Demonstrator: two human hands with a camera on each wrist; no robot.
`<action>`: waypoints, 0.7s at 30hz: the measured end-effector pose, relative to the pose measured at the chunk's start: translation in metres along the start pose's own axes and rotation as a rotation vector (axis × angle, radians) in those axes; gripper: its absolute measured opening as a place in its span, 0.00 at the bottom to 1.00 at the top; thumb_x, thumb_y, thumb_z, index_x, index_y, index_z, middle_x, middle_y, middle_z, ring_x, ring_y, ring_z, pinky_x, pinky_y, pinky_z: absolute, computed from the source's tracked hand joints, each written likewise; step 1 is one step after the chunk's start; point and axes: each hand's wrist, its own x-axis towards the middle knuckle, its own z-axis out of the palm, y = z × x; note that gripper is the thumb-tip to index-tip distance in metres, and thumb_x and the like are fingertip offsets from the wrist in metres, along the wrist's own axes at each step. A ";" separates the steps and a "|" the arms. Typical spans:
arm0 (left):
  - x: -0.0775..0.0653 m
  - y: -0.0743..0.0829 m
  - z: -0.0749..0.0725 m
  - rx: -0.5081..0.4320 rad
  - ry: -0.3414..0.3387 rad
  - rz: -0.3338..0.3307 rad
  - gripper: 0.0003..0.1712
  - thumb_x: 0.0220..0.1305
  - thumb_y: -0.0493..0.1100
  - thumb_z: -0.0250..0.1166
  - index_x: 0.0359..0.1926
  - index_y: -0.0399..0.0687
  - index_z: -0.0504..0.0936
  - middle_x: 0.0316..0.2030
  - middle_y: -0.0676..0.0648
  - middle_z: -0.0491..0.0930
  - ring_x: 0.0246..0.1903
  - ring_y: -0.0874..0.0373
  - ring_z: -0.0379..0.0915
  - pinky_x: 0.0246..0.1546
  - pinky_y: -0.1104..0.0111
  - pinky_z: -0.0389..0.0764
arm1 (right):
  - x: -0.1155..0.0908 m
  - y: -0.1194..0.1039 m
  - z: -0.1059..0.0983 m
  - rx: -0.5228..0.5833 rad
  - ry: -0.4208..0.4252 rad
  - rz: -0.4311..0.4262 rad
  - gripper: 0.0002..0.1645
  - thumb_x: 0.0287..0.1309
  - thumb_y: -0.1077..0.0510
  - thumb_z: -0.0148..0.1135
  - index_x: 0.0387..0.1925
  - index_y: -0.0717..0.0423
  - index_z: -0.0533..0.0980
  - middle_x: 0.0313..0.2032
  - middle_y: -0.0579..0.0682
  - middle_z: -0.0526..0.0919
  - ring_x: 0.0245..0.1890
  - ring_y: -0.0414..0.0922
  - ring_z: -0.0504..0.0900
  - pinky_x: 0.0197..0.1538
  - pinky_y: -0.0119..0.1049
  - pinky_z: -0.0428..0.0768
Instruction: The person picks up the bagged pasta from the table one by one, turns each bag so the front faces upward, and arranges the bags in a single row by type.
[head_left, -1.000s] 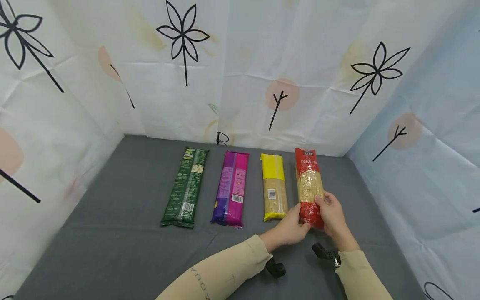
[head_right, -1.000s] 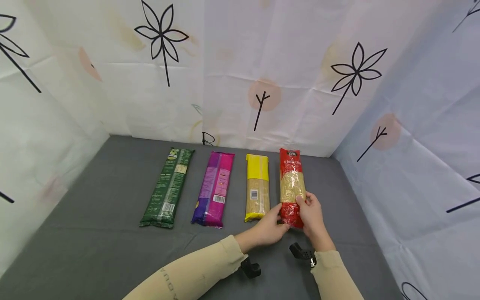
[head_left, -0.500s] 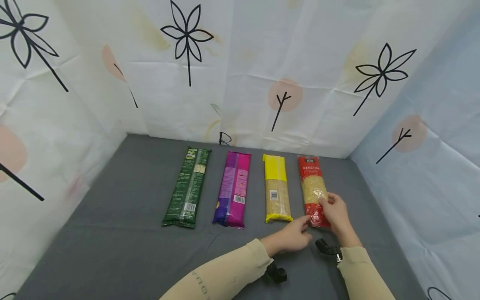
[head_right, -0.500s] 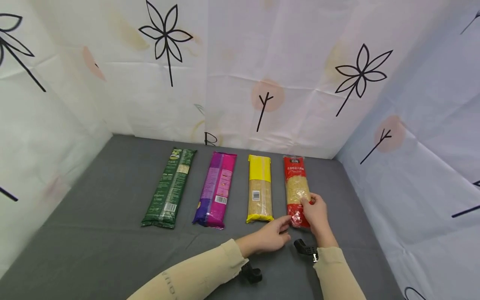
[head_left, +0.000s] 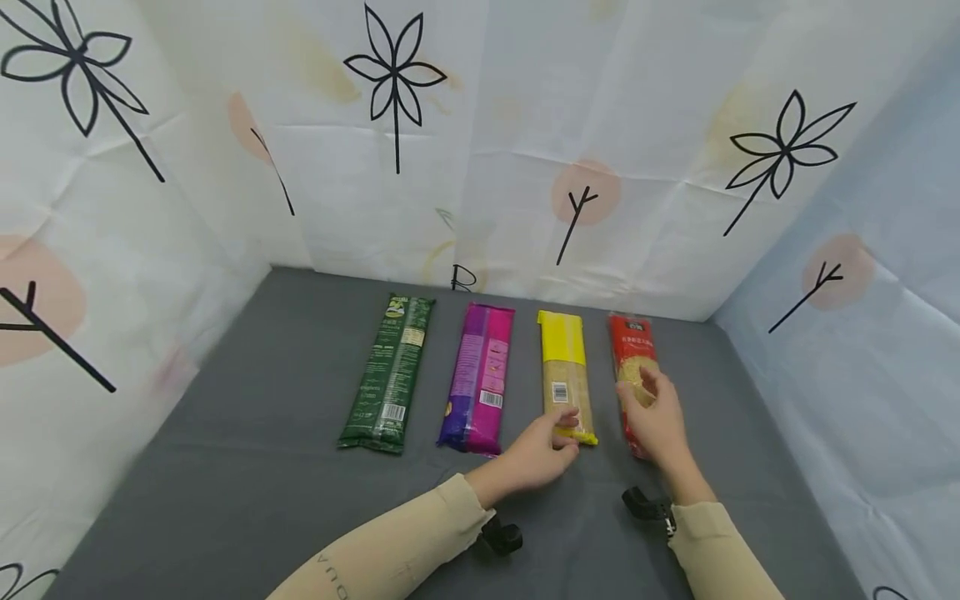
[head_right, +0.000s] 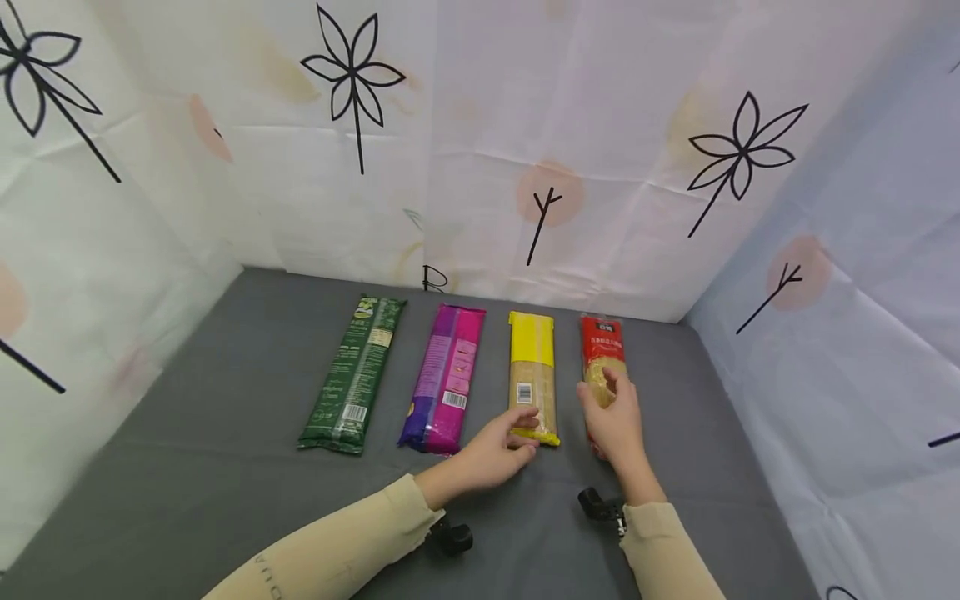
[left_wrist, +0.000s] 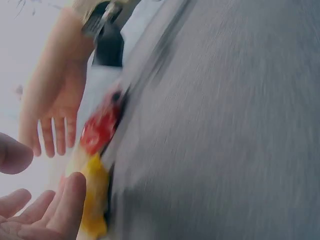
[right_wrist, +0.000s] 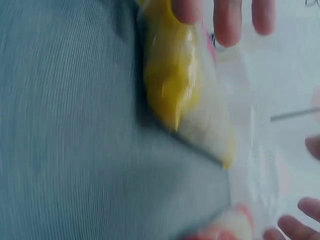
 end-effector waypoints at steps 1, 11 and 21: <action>0.000 -0.001 -0.005 0.005 0.037 0.003 0.30 0.67 0.35 0.59 0.68 0.39 0.63 0.60 0.41 0.71 0.50 0.57 0.77 0.46 0.71 0.78 | -0.001 -0.003 0.003 0.032 -0.027 -0.008 0.43 0.65 0.42 0.58 0.70 0.63 0.57 0.65 0.65 0.63 0.65 0.61 0.63 0.63 0.58 0.64; 0.009 -0.008 -0.030 -0.035 0.222 -0.093 0.37 0.64 0.38 0.65 0.71 0.43 0.61 0.65 0.40 0.66 0.61 0.45 0.67 0.53 0.57 0.76 | -0.005 -0.022 0.024 0.204 -0.244 0.108 0.43 0.63 0.43 0.62 0.70 0.58 0.58 0.66 0.61 0.63 0.64 0.57 0.65 0.62 0.56 0.68; 0.018 -0.013 -0.027 -0.052 0.250 -0.146 0.40 0.61 0.39 0.68 0.72 0.44 0.60 0.66 0.39 0.64 0.62 0.45 0.66 0.55 0.56 0.74 | -0.003 -0.025 0.027 0.461 -0.351 0.277 0.45 0.66 0.48 0.59 0.74 0.56 0.49 0.71 0.64 0.52 0.68 0.57 0.59 0.66 0.56 0.60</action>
